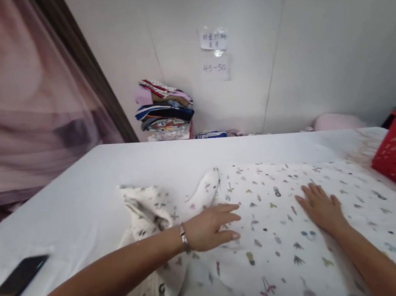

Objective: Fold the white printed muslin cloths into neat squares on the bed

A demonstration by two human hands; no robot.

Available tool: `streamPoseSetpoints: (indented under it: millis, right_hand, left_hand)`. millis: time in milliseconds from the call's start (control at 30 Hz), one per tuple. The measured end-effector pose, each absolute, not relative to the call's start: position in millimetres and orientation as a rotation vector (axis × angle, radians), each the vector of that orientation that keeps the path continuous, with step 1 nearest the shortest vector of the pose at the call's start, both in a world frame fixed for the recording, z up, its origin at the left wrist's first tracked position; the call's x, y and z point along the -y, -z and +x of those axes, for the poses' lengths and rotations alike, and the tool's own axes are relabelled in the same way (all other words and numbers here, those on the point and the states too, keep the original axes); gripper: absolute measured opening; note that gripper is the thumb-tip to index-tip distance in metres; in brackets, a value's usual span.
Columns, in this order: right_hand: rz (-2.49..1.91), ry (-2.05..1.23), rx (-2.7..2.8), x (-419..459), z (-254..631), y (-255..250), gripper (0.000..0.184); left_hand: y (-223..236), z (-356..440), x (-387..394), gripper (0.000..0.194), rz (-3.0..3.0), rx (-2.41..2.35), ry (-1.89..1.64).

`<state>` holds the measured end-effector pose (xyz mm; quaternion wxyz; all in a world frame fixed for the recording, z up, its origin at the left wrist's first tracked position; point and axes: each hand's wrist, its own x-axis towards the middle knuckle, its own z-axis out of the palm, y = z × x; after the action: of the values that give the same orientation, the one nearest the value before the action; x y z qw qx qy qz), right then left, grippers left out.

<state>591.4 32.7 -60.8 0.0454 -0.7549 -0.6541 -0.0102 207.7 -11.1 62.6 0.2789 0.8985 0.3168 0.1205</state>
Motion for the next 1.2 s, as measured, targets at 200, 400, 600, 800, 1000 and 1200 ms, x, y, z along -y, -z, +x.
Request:
streamPoseSetpoints:
  millis: [200, 400, 600, 800, 1000, 1200]
  right_hand:
    - [-2.042, 0.039, 2.182, -3.4, 525.2, 50.9, 0.061]
    - [-1.824, -0.024, 2.447, 35.2, 472.6, 66.2, 0.061]
    - [-1.855, -0.004, 2.425, 29.0, 476.5, 67.1, 0.059]
    - [-1.872, -0.041, 2.416, 31.5, 472.3, 60.8, 0.058]
    - [-1.907, -0.188, 2.390, 30.4, 468.7, 46.9, 0.059]
    - [-1.873, -0.393, 2.116, 36.0, 443.8, 31.5, 0.057]
  left_hand:
    - [-78.0, 121.5, 82.5, 0.040, 2.434, -1.214, -0.556]
    - [-41.9, 59.5, 131.3, 0.037, 2.020, -2.064, -0.812]
    - [-15.8, 86.4, 166.4, 0.056, 2.188, -1.998, -0.734]
    - [3.3, 101.4, 175.0, 0.072, 2.304, -1.949, -0.595]
    - [8.6, 99.1, 175.3, 0.084, 2.267, -1.978, -0.600]
    - [9.4, 100.6, 178.0, 0.055, 2.222, -2.031, -0.733]
